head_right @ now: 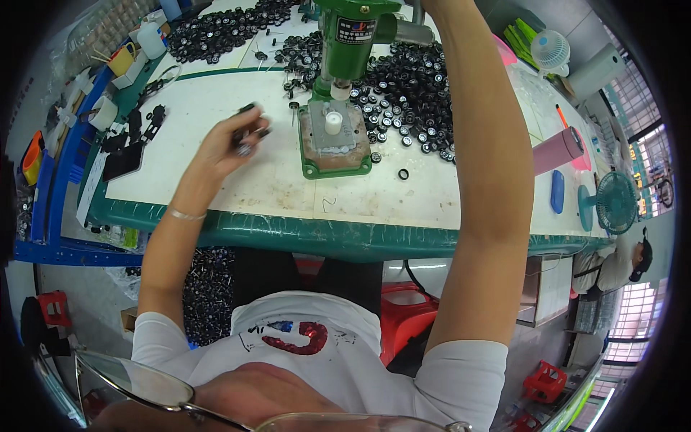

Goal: The person sits at a workbench and uses a green manual press machine to assemble small metal components. They repeatedly pick up a small metal piece and a washer, place them into the press, and pull the lever to secure them together. The finished parts are placed into a pile on the table.

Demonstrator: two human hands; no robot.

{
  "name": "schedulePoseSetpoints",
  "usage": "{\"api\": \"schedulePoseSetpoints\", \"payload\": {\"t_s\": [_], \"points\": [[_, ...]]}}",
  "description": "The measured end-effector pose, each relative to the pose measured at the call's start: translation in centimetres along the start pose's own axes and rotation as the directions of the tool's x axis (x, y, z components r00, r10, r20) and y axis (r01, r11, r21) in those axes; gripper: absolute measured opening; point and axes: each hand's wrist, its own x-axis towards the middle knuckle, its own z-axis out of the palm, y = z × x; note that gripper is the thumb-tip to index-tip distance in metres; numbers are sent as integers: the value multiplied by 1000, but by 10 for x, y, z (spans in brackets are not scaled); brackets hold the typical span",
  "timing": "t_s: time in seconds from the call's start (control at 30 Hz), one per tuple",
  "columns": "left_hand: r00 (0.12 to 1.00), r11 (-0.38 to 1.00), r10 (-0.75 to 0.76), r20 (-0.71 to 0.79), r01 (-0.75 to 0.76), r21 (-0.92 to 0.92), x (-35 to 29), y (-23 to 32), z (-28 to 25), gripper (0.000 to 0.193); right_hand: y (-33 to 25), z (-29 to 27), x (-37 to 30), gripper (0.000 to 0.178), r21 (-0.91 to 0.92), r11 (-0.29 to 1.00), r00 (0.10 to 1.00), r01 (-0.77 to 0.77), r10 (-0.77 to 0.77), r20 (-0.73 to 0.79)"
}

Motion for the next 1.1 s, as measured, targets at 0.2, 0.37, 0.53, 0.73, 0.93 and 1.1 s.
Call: {"api": "schedulePoseSetpoints", "payload": {"t_s": [0.2,0.37,0.53,0.73,0.93,1.1], "points": [[987,778,-158,41,99,620,-146,35,-97,21,-4,27,-79,25,-359,932,948,-54,-65,-311],[845,-79,-92,-526,521,850,-246,29,-175,39,15,-29,-140,37,-414,893,927,-177,10,-374],[867,85,-176,-467,486,870,-245,42,-147,43,42,-41,-213,28,-450,806,888,-384,189,-419],[999,343,-48,-12,27,939,-127,59,-61,29,73,-33,-301,19,-714,609,938,-345,212,-273],[856,219,500,127,-267,938,44,61,-91,54,65,-3,-324,24,-871,488,996,-51,91,-7],[800,85,595,81,-163,983,148,61,-90,91,66,-2,-319,26,-861,495,986,-114,164,-36]]}}
